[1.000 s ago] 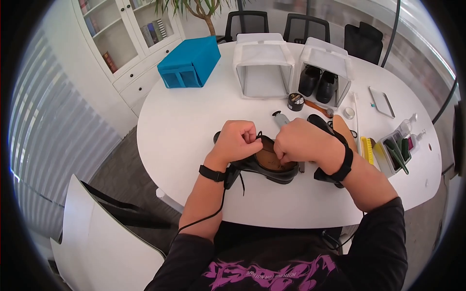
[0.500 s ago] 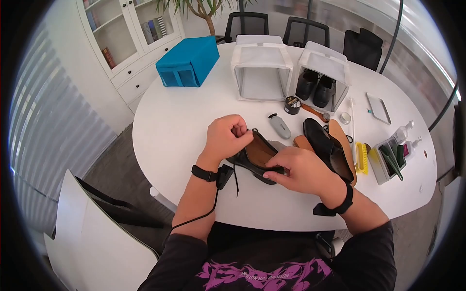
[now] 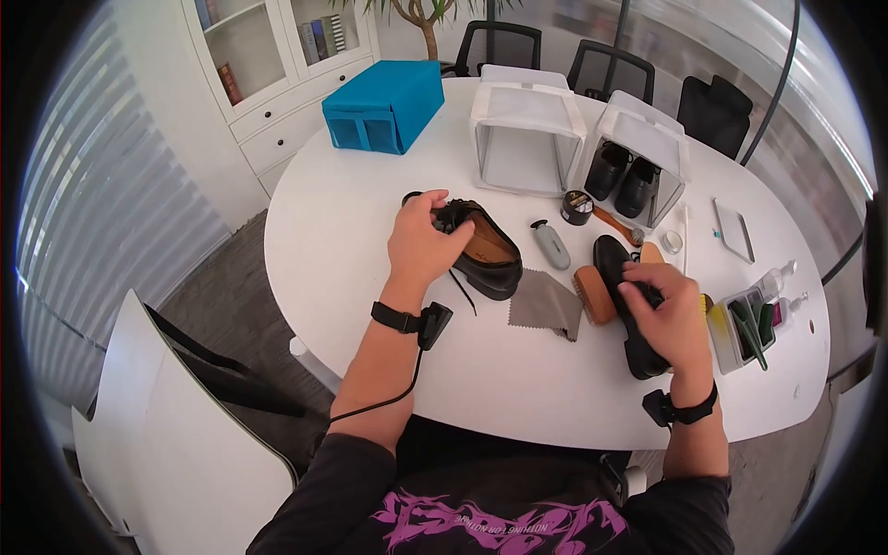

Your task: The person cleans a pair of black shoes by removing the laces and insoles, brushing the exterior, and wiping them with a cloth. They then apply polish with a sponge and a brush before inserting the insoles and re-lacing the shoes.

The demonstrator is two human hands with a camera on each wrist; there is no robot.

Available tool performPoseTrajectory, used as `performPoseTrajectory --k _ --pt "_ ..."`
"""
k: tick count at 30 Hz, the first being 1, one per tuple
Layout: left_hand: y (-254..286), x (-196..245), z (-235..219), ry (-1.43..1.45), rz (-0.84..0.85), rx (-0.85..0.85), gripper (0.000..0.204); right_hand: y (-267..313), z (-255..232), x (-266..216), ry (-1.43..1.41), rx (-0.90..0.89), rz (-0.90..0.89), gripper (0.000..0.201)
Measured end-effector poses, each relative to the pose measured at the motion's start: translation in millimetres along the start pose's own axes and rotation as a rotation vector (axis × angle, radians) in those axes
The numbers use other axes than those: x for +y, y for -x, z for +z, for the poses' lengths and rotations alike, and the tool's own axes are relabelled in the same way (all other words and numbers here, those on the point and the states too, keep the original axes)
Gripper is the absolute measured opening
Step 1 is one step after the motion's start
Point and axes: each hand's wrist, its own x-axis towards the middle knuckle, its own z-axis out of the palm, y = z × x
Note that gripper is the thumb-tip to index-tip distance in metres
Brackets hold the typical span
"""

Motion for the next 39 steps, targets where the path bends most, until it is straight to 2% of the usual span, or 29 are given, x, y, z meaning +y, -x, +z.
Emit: performPoseTrajectory --k 2,3,4,6,7,10,12,13,14,16,19,20,22,24,26,28,30,31,34,36,38,39 --pt "0 -17 5 -0.186 0.055 -0.127 0.075 2 -10 20 0.035 0.038 0.046 0.018" --pt "-1 -11 3 -0.176 -0.059 -0.191 0.080 3 -16 31 0.070 0.072 0.092 0.019" --pt "0 -14 5 -0.176 -0.061 -0.190 0.080 3 -20 41 0.070 0.070 0.090 0.019" --pt "1 -23 11 -0.149 -0.082 -0.102 0.076 1 -29 66 -0.127 -0.022 0.428 0.023" --pt "0 -25 12 -0.148 -0.084 -0.096 0.076 4 -28 92 -0.220 -0.031 0.457 0.033" --pt "-10 -32 15 -0.014 -0.128 -0.026 0.065 9 -27 124 -0.324 -0.041 0.498 0.044" --pt "-9 -37 17 0.061 -0.046 0.162 0.052 16 -20 137 -0.369 -0.035 0.452 0.050" --pt "-9 -38 19 0.036 -0.010 0.208 0.042 18 -17 138 -0.451 -0.023 0.471 0.051" --pt "-10 -40 20 0.031 -0.020 0.214 0.042 20 -14 140 -0.533 -0.013 0.492 0.052" --pt "-8 -38 18 0.067 -0.027 0.256 0.041 26 -11 147 -0.515 -0.021 0.484 0.053" --pt "-11 -40 12 0.013 -0.022 0.255 0.039 36 -10 157 -0.569 -0.002 0.462 0.048" --pt "-14 -47 11 0.006 -0.027 0.257 0.039 39 -14 156 -0.567 -0.055 0.456 0.044" --pt "-20 -55 7 0.151 -0.046 0.230 0.039 41 -17 157 -0.567 -0.114 0.454 0.041" --pt "-20 -50 -1 0.061 -0.107 0.212 0.040 42 -18 162 -0.319 -0.222 0.355 0.041" --pt "-20 -45 -6 -0.031 -0.164 0.186 0.040 45 -13 166 -0.360 -0.213 0.389 0.043" --pt "-21 -45 -8 0.024 -0.165 0.216 0.040 46 -12 173 -0.474 -0.191 0.308 0.040" --pt "-20 -42 -11 0.023 -0.185 0.206 0.035 47 -13 168 -0.459 -0.209 0.257 0.039" --pt "-20 -39 -12 0.043 -0.146 0.214 0.032 47 -13 165 -0.443 -0.225 0.203 0.039" --pt "-19 -42 -13 0.047 -0.062 0.227 0.026 43 -13 161 -0.309 -0.294 0.273 0.039" --pt "-21 -44 -8 0.050 -0.008 0.217 0.023 44 -10 164 -0.311 -0.249 0.308 0.040" --pt "-22 -45 -5 0.105 -0.030 0.267 0.017 43 -9 166 -0.273 -0.215 0.187 0.041" --pt "-21 -42 -3 0.110 -0.023 0.244 0.017 44 -8 165 -0.268 -0.202 0.207 0.041"
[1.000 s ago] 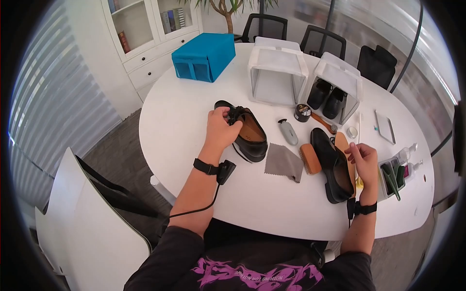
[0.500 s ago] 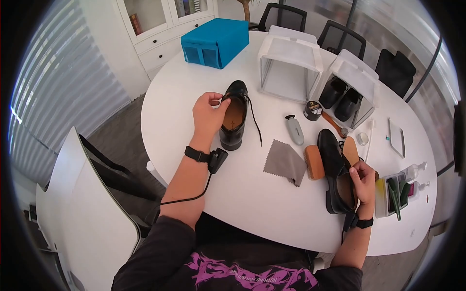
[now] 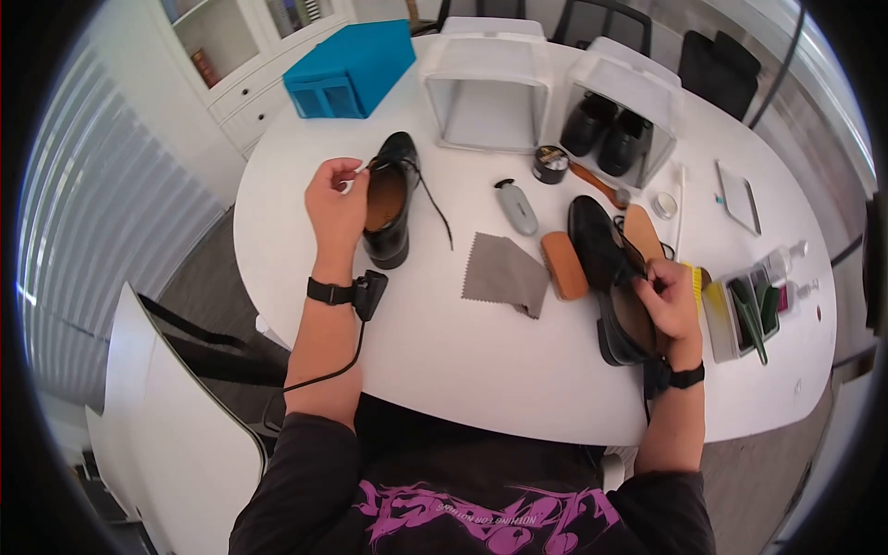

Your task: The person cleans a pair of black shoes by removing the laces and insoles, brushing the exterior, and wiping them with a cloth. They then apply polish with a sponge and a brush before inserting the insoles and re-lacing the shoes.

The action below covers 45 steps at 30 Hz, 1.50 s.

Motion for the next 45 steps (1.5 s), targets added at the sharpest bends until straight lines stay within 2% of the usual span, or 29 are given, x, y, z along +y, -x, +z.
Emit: performPoseTrajectory --k 3,6,7,9,10,12,14,16,17,18,19,20,21,23,27,29,30,31,33,39,43,45 --pt "6 15 3 0.008 0.083 0.033 0.011 0 6 -7 0.021 0.049 -0.033 0.041" --pt "17 41 6 0.000 0.328 0.112 0.007 1 10 -16 -0.054 -0.008 -0.002 0.044" --pt "22 54 6 0.004 0.331 0.104 0.007 3 12 -20 -0.054 -0.001 0.005 0.044" --pt "33 74 7 0.009 0.524 0.079 0.012 6 18 -32 -0.302 -0.073 0.272 0.046" --pt "41 81 12 0.014 0.525 0.075 0.012 6 20 -33 -0.380 -0.097 0.291 0.044" --pt "61 93 23 0.222 0.519 -0.164 0.016 7 26 -38 -0.428 -0.106 0.318 0.043" --pt "69 98 27 0.111 0.715 -0.505 0.023 8 25 -36 -0.465 -0.156 0.318 0.039" --pt "90 123 32 0.050 0.508 -0.897 0.043 9 26 -39 -0.504 -0.124 0.292 0.040" --pt "95 117 34 0.057 0.510 -0.901 0.043 9 25 -40 -0.544 -0.094 0.262 0.042" --pt "101 106 38 0.034 0.549 -1.010 0.051 9 21 -39 -0.540 -0.089 0.267 0.042" --pt "105 97 42 0.010 0.588 -1.119 0.059 6 16 -36 -0.433 -0.011 0.202 0.046" --pt "104 91 43 0.011 0.547 -1.173 0.060 3 12 -34 -0.327 0.064 0.139 0.051" --pt "102 88 45 0.013 0.547 -1.178 0.060 2 9 -33 -0.327 0.067 0.144 0.051" --pt "95 84 49 -0.050 0.484 -1.196 0.048 0 6 -32 -0.144 0.293 0.115 0.059" --pt "84 83 46 -0.165 0.452 -1.171 0.037 -2 1 -30 -0.124 0.450 0.189 0.060" --pt "87 81 48 -0.079 0.515 -0.864 0.031 -4 -1 -29 -0.066 0.517 0.298 0.060" --pt "87 87 48 -0.113 0.450 -0.799 0.034 -5 -2 -28 -0.060 0.520 0.302 0.060" --pt "88 87 49 -0.107 0.450 -0.805 0.034 -6 -3 -28 -0.063 0.531 0.343 0.062" --pt "85 86 50 -0.112 0.505 -0.696 0.030 -6 -4 -23 -0.062 0.550 0.387 0.064" --pt "91 86 49 -0.153 0.475 -0.830 0.034 -7 -1 -16 -0.009 0.585 0.388 0.059" --pt "89 82 47 -0.183 0.451 -0.911 0.040 -8 -3 -13 0.032 0.512 0.442 0.059" --pt "89 73 46 -0.188 0.469 -0.987 0.051 -9 -2 -10 0.046 0.475 0.432 0.059"
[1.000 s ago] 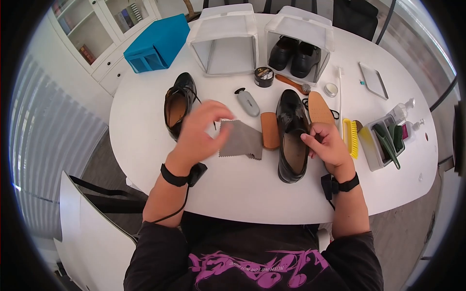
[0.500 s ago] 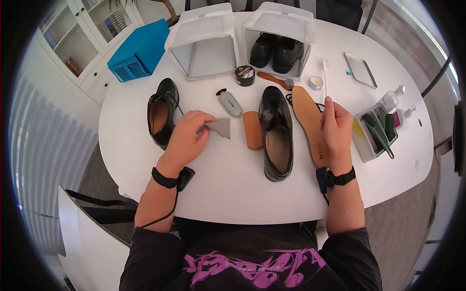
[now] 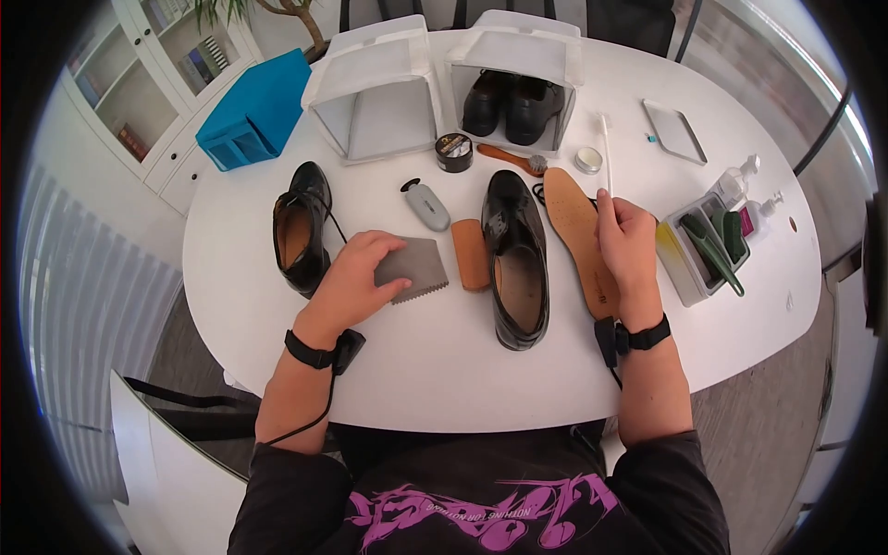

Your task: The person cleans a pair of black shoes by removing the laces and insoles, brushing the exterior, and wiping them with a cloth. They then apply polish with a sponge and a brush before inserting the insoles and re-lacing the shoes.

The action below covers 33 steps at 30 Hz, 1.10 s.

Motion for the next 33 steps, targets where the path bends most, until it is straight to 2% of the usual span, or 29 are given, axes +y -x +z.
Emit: performPoseTrajectory --k 6,9,10,13,15,19,21,22,24,25,27,28,30,31,32,33 --pt "8 -13 4 0.007 -0.036 -0.046 0.062 4 5 -1 0.009 -0.015 -0.041 0.058" --pt "13 -27 10 -0.048 -0.021 0.038 0.066 5 6 -1 -0.022 -0.043 -0.036 0.057" --pt "12 -19 4 -0.049 -0.032 0.045 0.066 5 7 -1 -0.001 -0.036 -0.049 0.057" --pt "10 -2 -13 -0.148 -0.137 -0.031 0.065 6 8 -1 0.017 -0.033 -0.048 0.057" --pt "9 -5 -14 -0.003 -0.228 -0.070 0.059 5 8 -2 0.018 -0.038 -0.031 0.057" --pt "6 -9 -13 0.115 -0.231 -0.056 0.048 6 7 -5 0.042 -0.042 -0.045 0.057" --pt "1 -8 -12 0.276 -0.173 0.057 0.036 7 5 -5 0.054 -0.035 -0.049 0.057" --pt "0 -3 -15 0.278 -0.168 0.053 0.036 7 5 -6 0.039 -0.039 -0.041 0.057" --pt "-2 10 -26 0.297 -0.292 0.111 0.031 7 5 -6 0.027 -0.041 -0.028 0.058" --pt "-3 5 -21 0.299 -0.288 0.105 0.031 7 5 -6 0.023 -0.042 -0.039 0.058" --pt "-6 -4 -13 0.353 -0.109 0.525 0.037 6 5 -2 0.017 -0.035 -0.043 0.058" --pt "-8 -4 -13 0.354 -0.103 0.519 0.037 5 6 1 0.016 -0.032 -0.063 0.058" --pt "-9 0 -14 0.477 -0.117 0.635 0.043 4 5 2 0.015 -0.023 -0.079 0.058" --pt "-7 -11 -11 0.380 -0.186 0.587 0.050 4 5 0 0.022 -0.029 -0.078 0.058" --pt "-2 -13 -12 0.380 -0.184 0.582 0.050 5 5 -1 0.029 -0.038 -0.076 0.057" --pt "4 -8 -16 0.254 -0.296 0.358 0.056 6 4 -1 0.028 -0.037 -0.073 0.057"
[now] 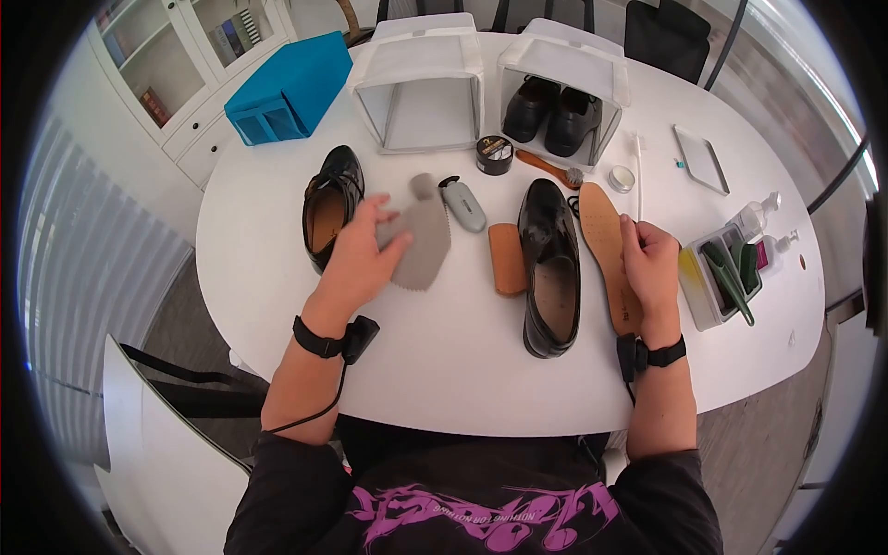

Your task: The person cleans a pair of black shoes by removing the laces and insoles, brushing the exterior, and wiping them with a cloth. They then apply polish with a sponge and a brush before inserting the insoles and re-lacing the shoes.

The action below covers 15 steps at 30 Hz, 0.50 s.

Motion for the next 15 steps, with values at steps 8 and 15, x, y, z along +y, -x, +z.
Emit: performPoseTrajectory --k 8,15 --pt "9 -9 3 -0.269 -0.114 -0.181 0.067 0 -2 -4 0.012 0.007 0.019 0.058" --pt "7 9 -2 -0.281 -0.180 -0.260 0.064 -1 -1 -1 0.019 -0.011 0.010 0.058"
